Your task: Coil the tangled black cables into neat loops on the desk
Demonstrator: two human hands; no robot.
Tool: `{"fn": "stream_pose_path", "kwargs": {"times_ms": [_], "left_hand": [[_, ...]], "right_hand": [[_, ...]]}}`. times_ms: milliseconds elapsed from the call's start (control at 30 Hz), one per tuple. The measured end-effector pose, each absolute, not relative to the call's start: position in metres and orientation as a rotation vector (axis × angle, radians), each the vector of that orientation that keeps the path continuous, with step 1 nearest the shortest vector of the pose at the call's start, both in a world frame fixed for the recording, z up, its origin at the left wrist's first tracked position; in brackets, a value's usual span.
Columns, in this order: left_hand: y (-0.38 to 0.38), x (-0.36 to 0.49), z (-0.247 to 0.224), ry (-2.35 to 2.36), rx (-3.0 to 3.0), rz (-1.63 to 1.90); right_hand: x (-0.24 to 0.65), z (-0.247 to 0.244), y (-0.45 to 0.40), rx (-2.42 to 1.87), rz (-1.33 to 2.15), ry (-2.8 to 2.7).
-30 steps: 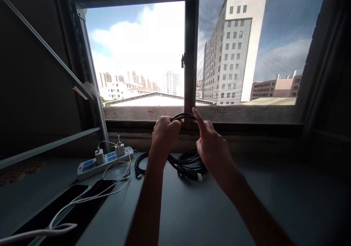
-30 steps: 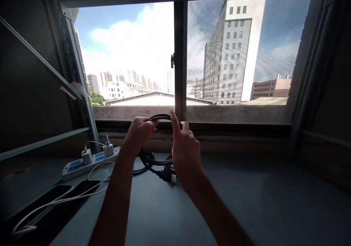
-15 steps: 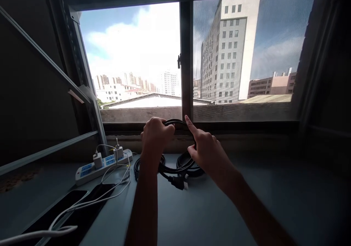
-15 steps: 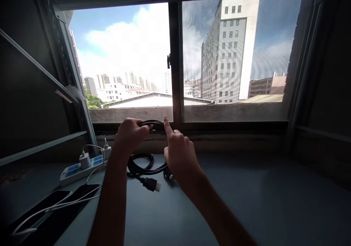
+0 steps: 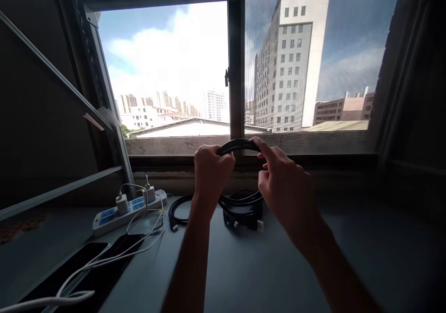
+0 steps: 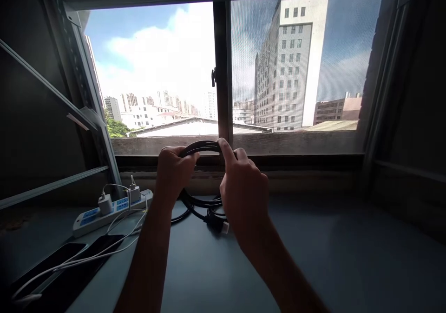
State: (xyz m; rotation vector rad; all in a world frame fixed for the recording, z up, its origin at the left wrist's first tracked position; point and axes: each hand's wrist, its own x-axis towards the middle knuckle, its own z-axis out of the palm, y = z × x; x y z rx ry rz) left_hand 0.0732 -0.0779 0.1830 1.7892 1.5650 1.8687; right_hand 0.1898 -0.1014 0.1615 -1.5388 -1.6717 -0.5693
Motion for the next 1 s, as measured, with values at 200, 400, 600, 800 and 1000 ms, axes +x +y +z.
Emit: {"fn": "stream_pose_path", "kwargs": {"times_ms": [200, 400, 600, 800, 1000], "left_hand": [[-0.087, 0.088, 0.184, 1.47, 1.794, 1.919], [-0.086, 0.094, 0.178, 1.54, 1.905, 1.917], [-0.085, 0.097, 0.174, 1.67, 2.028, 1.825], [-0.087, 0.096, 0.177, 1.669, 1.959, 1.813], [-0.086, 0.093, 0.182, 1.139, 1.714, 1.555]], "right_hand": [[0.19, 0.161, -0.106, -1.576, -0.65, -1.546], [0.19, 0.16, -0.097, -1.572, -0.558, -1.519], [0.188, 0.158, -0.084, -1.607, -0.39, -1.561], [0.186, 0.158, -0.087, -1.64, -0.435, -1.549], [0.187, 0.157, -0.078, -1.618, -0.527, -1.517]]}}
